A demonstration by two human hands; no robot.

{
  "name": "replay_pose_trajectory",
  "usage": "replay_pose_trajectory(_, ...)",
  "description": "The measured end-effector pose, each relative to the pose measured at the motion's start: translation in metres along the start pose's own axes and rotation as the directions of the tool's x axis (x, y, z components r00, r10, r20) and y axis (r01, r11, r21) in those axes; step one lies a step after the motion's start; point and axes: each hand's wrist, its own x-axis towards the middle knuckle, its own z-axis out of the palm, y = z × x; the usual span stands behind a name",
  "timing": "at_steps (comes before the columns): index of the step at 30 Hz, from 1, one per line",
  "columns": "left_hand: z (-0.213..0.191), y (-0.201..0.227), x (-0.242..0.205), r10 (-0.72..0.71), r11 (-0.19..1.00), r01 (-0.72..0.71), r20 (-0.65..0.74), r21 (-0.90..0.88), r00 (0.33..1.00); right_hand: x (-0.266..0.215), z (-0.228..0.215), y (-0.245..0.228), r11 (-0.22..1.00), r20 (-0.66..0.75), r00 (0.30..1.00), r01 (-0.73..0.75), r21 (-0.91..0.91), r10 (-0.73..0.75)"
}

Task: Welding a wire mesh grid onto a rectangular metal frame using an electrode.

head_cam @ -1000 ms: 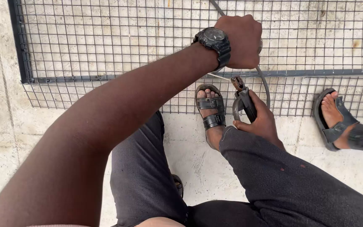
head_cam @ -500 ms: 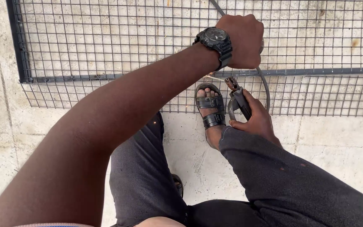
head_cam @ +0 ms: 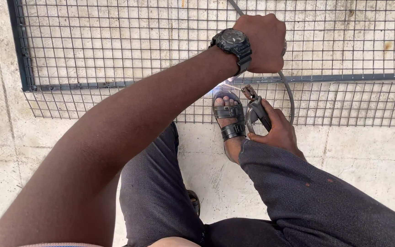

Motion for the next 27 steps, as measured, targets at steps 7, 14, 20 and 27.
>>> replay_pose_trajectory(7, 0.004, -0.002, 0.006, -0.015, 0.999, 0.013, 0.05, 0.037, 0.999, 0.004, 0.006, 0.009, 1.0, 0.014, 1.0, 0.006, -0.011, -0.006)
replay_pose_trajectory(14, -0.005, -0.003, -0.004, 0.006, 1.0, -0.006, 0.009, -0.015, 1.0, 0.0, 0.002, 0.0, 1.0, 0.029, 1.0, -0.01, -0.014, 0.01)
replay_pose_trajectory(20, 0.0, -0.005, -0.006, 0.041, 0.998, -0.044, -0.066, -0.043, 0.997, -0.036, -0.016, 0.008, 0.989, -0.131, 0.983, 0.139, 0.049, -0.132)
replay_pose_trajectory(27, -0.009, -0.004, -0.009, 0.002, 0.999, -0.003, -0.008, -0.039, 1.0, -0.07, -0.014, 0.038, 0.989, -0.332, 0.943, 0.042, 0.143, 0.008)
